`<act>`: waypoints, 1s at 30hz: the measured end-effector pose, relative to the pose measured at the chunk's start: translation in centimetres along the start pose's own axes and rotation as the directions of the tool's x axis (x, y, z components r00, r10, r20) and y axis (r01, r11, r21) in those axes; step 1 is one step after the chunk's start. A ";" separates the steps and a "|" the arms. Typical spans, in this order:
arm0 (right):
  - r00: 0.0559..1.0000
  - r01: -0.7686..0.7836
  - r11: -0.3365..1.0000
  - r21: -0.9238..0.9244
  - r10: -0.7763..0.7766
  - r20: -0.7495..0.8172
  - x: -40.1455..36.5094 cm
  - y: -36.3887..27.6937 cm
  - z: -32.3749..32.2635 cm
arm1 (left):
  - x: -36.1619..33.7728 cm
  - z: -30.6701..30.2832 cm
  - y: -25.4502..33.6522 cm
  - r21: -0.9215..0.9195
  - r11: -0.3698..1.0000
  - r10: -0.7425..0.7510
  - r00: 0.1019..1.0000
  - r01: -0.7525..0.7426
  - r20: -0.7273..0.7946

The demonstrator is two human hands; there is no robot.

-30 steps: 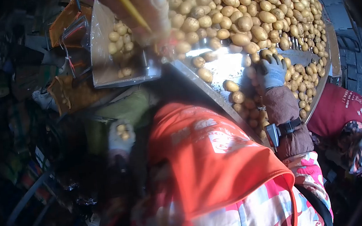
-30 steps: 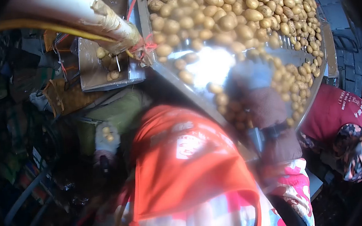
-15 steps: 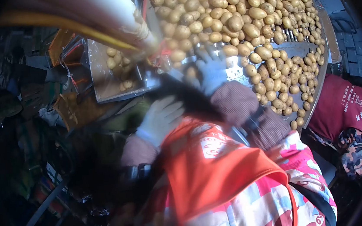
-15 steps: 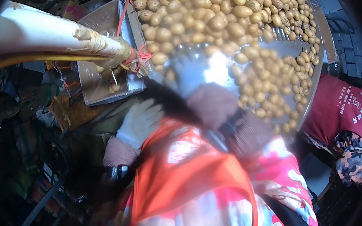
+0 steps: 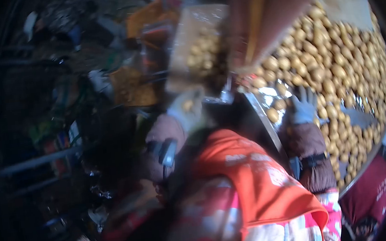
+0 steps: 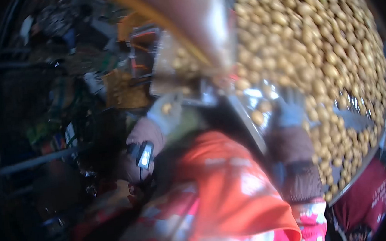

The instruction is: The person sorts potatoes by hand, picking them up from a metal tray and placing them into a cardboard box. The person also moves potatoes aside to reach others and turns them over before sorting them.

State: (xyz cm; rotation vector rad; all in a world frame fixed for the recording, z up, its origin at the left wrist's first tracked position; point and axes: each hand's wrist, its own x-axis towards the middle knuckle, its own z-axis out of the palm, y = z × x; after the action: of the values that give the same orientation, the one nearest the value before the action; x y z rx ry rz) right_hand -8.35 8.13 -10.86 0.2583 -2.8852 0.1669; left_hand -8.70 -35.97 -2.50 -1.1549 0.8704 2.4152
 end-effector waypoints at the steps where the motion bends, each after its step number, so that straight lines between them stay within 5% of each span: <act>1: 0.996 -0.014 1.000 -0.020 0.016 0.091 0.4 -0.5 -1.5 | 1.0 -0.2 3.4 -0.004 0.993 0.115 0.993 -0.115 -0.022; 4: 0.993 -0.003 0.998 0.057 -0.004 0.122 1.3 -0.9 -2.9 | 2.3 -0.1 11.5 0.004 0.951 0.308 0.951 -0.308 -0.041; 7: 0.998 0.008 1.000 0.008 -0.009 0.057 0.8 -0.6 -2.7 | 2.2 0.5 14.1 0.074 0.952 0.296 0.955 -0.296 0.018; 10: 0.988 -0.100 0.981 0.164 0.117 -0.099 -0.5 -2.8 -7.8 | 1.1 2.8 8.5 0.229 0.973 -0.022 0.987 -0.016 0.160; 12: 0.996 -0.061 0.863 0.502 0.020 0.087 -0.4 -4.6 -12.8 | -1.3 5.3 1.7 0.397 0.879 -0.372 0.902 0.266 0.218; 13: 0.991 0.063 0.735 0.675 -0.124 0.042 -0.4 -5.2 -13.3 | -2.4 6.9 -2.1 0.457 0.810 -0.497 0.844 0.368 0.200; 15: 0.991 0.097 0.667 0.739 -0.134 -0.009 0.2 -5.3 -11.6 | -3.8 9.9 -9.6 0.479 0.740 -0.581 0.807 0.472 0.103; 16: 0.990 0.115 0.631 0.767 -0.139 -0.034 0.5 -5.3 -10.7 | -2.5 8.7 -12.8 0.451 0.793 -0.543 0.810 0.410 0.220; 18: 0.997 -0.023 0.753 0.658 0.069 -0.044 2.0 -4.8 -8.0 | 3.4 4.8 -16.8 0.142 0.602 -0.714 0.450 0.786 0.536; 19: 0.991 -0.037 0.853 0.521 0.100 -0.092 2.9 -3.9 -6.0 | 1.7 6.4 -17.0 0.176 0.700 -0.696 0.605 0.692 0.387; 20: 0.999 -0.050 0.891 0.451 0.044 0.024 3.8 -3.1 -5.3 | -0.1 8.0 -17.2 0.255 0.762 -0.645 0.732 0.595 0.220; 23: 0.949 -0.032 0.971 0.239 -0.046 0.311 5.0 -1.8 -5.8 | -3.9 9.8 -17.3 0.422 0.803 -0.550 0.795 0.420 0.256; 25: 0.907 0.002 0.995 0.102 -0.045 0.420 6.1 -1.2 -7.3 | -3.7 10.4 -17.8 0.383 0.797 -0.563 0.804 0.468 0.190; 28: 0.848 -0.410 0.842 0.351 0.210 0.487 8.0 -1.8 -5.8 | -3.2 10.3 -16.7 0.311 0.793 -0.566 0.823 0.524 0.057; 29: 0.842 -0.423 0.830 0.363 0.213 0.495 8.7 -1.7 -5.2 | -3.4 10.1 -16.5 0.282 0.804 -0.548 0.836 0.523 0.011; 30: 0.837 -0.437 0.817 0.376 0.216 0.503 9.3 -1.6 -4.6 | -1.3 6.8 -17.7 0.472 0.817 -0.408 0.910 0.331 0.068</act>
State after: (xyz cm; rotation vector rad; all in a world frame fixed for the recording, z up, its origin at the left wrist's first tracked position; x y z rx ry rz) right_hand -15.92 5.63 -4.01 -0.1730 -3.2657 1.0267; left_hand -2.65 -18.12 -4.93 -0.8349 0.9775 1.8277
